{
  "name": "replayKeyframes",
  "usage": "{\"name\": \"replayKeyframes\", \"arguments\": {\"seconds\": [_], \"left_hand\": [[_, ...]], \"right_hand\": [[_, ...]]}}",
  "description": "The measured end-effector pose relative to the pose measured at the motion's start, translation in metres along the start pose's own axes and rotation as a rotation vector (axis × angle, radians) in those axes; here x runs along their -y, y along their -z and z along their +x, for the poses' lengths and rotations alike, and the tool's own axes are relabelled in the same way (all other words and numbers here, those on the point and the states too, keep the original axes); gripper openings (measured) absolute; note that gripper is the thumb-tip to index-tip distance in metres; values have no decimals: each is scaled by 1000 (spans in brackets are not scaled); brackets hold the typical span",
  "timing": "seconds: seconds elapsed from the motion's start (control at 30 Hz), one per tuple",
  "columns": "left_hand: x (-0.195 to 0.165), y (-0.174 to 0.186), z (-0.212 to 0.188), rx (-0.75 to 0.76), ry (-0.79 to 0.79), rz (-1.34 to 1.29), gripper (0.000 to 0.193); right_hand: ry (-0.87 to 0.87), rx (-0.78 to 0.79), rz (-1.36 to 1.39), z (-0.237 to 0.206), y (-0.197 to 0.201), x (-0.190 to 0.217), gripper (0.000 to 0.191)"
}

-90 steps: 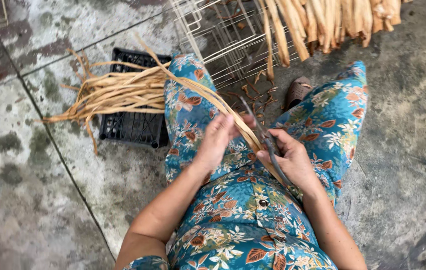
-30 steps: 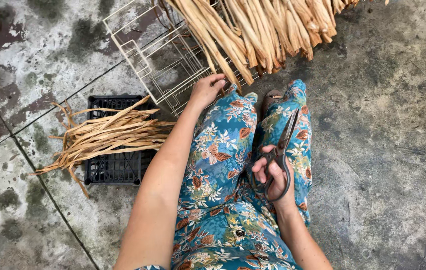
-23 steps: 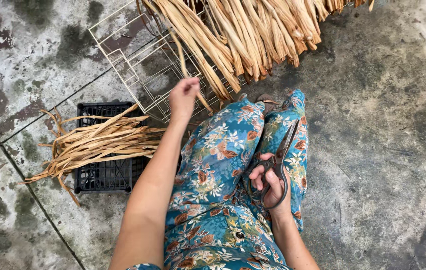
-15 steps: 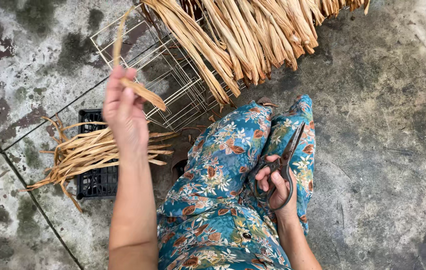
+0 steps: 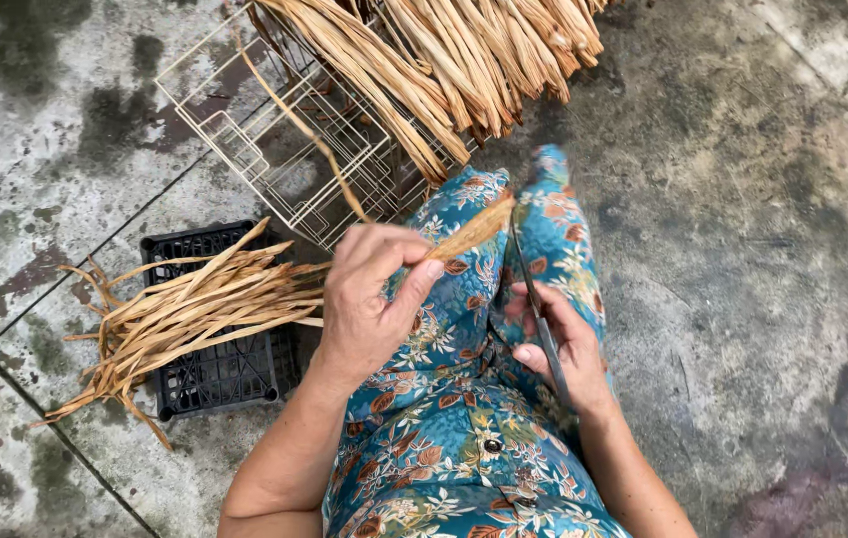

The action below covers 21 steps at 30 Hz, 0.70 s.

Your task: The person sits on the floor and trims the ends off long dried leaf strips with scissors, one strip at a time, and places the trimmed strips into a black plastic crate beside them. They occasionally pick up new strips from a wire rack and set trimmed pieces aside.

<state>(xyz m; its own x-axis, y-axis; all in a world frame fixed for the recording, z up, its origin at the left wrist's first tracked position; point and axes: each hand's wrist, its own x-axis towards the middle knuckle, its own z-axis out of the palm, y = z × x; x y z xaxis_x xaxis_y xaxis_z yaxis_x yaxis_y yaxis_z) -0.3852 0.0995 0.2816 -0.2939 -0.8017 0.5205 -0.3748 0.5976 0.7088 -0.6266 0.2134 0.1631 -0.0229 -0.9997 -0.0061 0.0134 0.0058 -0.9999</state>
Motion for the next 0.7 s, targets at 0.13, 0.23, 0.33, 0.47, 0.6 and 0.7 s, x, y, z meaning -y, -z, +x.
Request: {"name": "replayKeyframes", "arguments": {"seconds": [0.13, 0.23, 0.33, 0.47, 0.6, 0.7], "left_hand": [[9, -1, -18, 159, 189, -157, 12], [8, -5, -30, 185, 179, -181, 10], [1, -8, -37, 173, 86, -129, 11], [-11, -7, -42, 188, 58, -72, 13], [-18, -7, -47, 172, 58, -97, 13], [-16, -6, -51, 162, 42, -89, 12]], "right_hand": [[26, 12, -74, -3, -1, 23, 84], [24, -9, -143, -10, -3, 35, 86], [26, -9, -158, -18, -3, 44, 86], [62, -17, -198, -29, 1, 46, 82], [-30, -82, -138, -40, 4, 33, 74], [-93, -175, -95, -42, 6, 19, 66]]}}
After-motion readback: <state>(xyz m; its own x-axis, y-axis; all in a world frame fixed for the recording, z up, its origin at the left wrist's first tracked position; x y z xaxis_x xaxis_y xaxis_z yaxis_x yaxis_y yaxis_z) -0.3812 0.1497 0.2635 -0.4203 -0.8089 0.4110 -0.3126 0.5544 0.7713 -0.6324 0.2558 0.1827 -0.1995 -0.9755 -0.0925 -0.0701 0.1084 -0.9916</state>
